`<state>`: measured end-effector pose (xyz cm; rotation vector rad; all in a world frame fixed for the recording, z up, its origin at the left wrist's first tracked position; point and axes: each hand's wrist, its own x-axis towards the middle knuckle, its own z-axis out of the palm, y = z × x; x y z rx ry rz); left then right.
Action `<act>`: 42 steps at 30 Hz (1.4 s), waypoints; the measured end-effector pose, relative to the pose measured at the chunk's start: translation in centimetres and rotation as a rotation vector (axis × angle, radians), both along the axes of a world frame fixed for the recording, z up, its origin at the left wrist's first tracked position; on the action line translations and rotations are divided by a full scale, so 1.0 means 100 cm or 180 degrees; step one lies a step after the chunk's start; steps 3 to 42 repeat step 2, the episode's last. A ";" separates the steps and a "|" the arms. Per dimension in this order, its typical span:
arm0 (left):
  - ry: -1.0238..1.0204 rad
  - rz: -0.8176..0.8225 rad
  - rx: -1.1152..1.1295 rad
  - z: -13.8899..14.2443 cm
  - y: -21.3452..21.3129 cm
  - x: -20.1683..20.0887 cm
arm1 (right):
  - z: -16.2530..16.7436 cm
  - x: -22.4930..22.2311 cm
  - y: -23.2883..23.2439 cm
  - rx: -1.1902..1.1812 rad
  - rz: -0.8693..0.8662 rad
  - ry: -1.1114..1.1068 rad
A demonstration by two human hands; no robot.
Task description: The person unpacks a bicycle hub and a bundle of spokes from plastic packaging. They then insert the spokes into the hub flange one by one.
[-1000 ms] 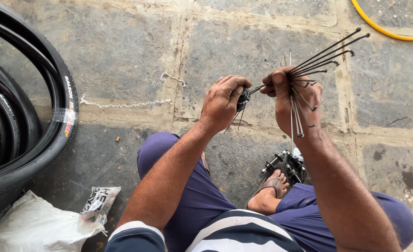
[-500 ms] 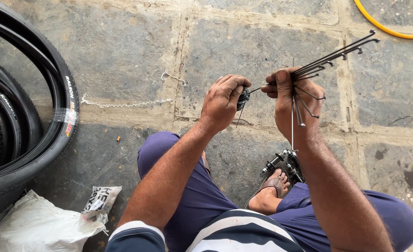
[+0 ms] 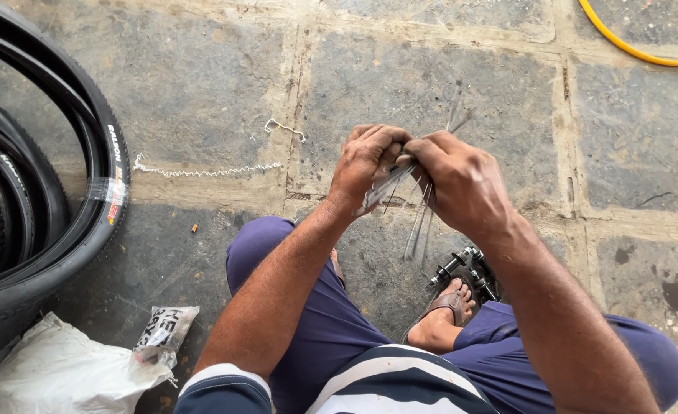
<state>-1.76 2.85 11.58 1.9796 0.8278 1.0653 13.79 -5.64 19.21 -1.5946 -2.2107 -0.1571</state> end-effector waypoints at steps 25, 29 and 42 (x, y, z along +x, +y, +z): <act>0.0063 -0.0016 -0.0473 -0.001 -0.001 -0.001 | -0.001 0.004 -0.002 -0.0845 -0.0821 0.2857; 0.0063 -0.0016 -0.0473 -0.001 -0.001 -0.001 | -0.001 0.004 -0.002 -0.0845 -0.0821 0.2857; 0.0063 -0.0016 -0.0473 -0.001 -0.001 -0.001 | -0.001 0.004 -0.002 -0.0845 -0.0821 0.2857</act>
